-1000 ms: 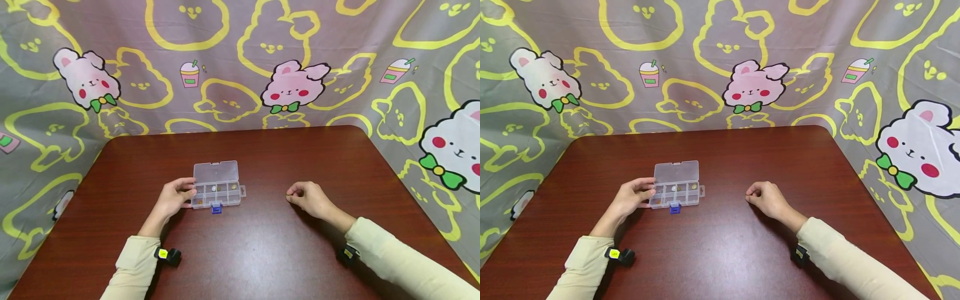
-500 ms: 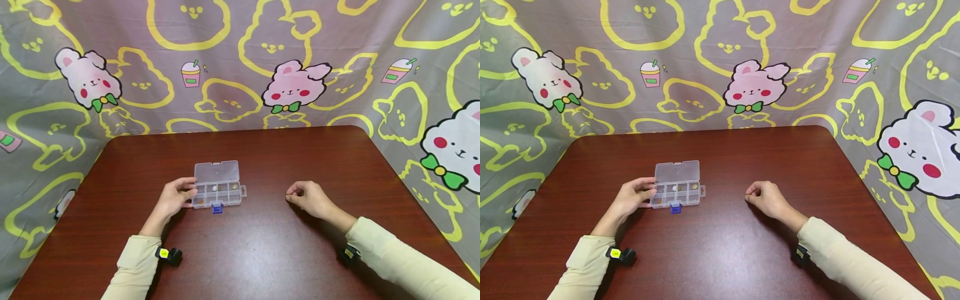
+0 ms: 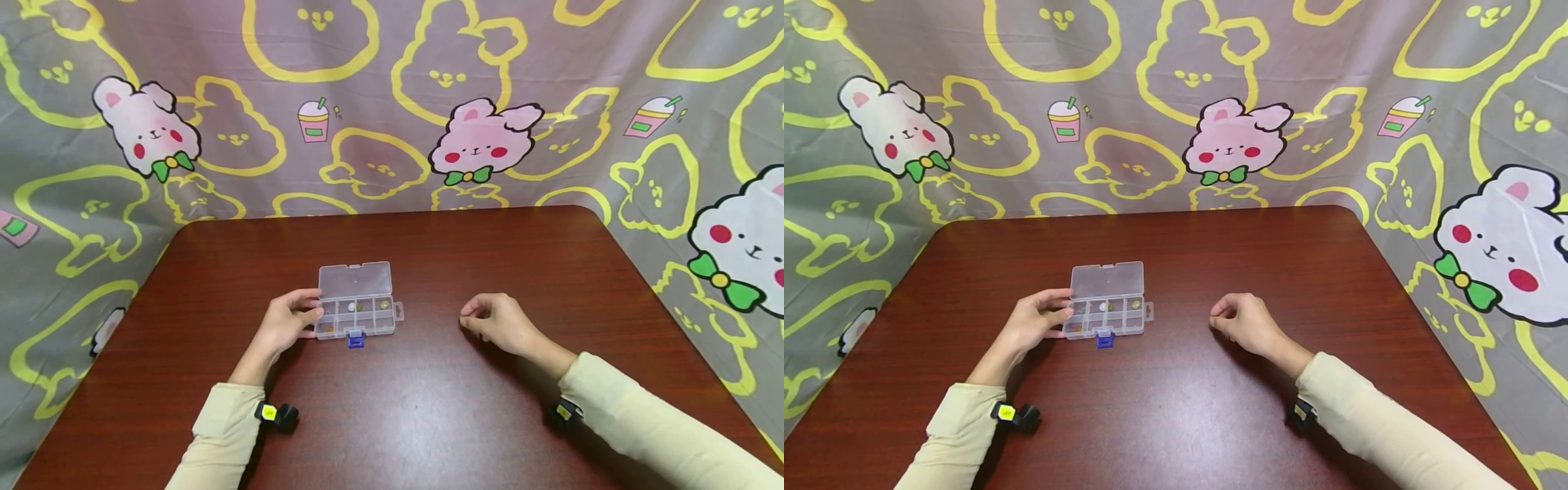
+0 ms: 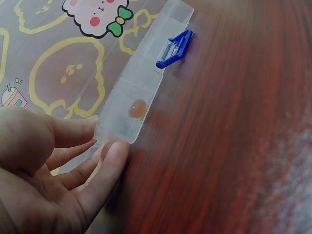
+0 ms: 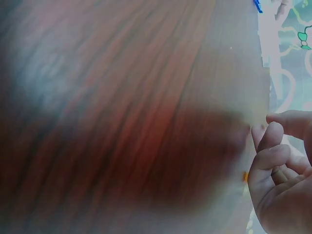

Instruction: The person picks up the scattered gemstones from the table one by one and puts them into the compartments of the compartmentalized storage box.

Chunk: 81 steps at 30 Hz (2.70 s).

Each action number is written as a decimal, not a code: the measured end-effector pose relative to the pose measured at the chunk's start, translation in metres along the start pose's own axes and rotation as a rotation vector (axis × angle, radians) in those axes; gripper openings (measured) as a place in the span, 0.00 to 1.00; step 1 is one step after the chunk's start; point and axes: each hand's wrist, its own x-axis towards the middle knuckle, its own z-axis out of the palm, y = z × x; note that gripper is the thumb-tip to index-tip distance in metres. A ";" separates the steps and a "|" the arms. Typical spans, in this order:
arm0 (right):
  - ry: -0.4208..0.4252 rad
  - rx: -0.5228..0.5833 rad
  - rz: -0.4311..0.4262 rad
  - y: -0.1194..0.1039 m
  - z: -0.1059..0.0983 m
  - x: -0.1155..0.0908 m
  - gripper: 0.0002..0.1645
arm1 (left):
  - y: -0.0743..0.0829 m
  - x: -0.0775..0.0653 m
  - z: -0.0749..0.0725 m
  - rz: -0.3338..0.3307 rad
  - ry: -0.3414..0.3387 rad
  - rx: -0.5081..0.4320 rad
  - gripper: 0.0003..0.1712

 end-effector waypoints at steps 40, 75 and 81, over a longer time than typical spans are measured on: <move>-0.035 0.117 -0.021 -0.022 0.025 0.012 0.04 | -0.002 0.000 0.000 0.010 -0.003 0.000 0.24; -0.066 0.163 -0.081 -0.054 0.058 0.028 0.03 | -0.003 0.000 0.001 0.013 0.006 0.005 0.24; -0.071 0.169 -0.090 -0.060 0.063 0.032 0.03 | -0.003 0.000 0.001 0.006 0.010 0.005 0.24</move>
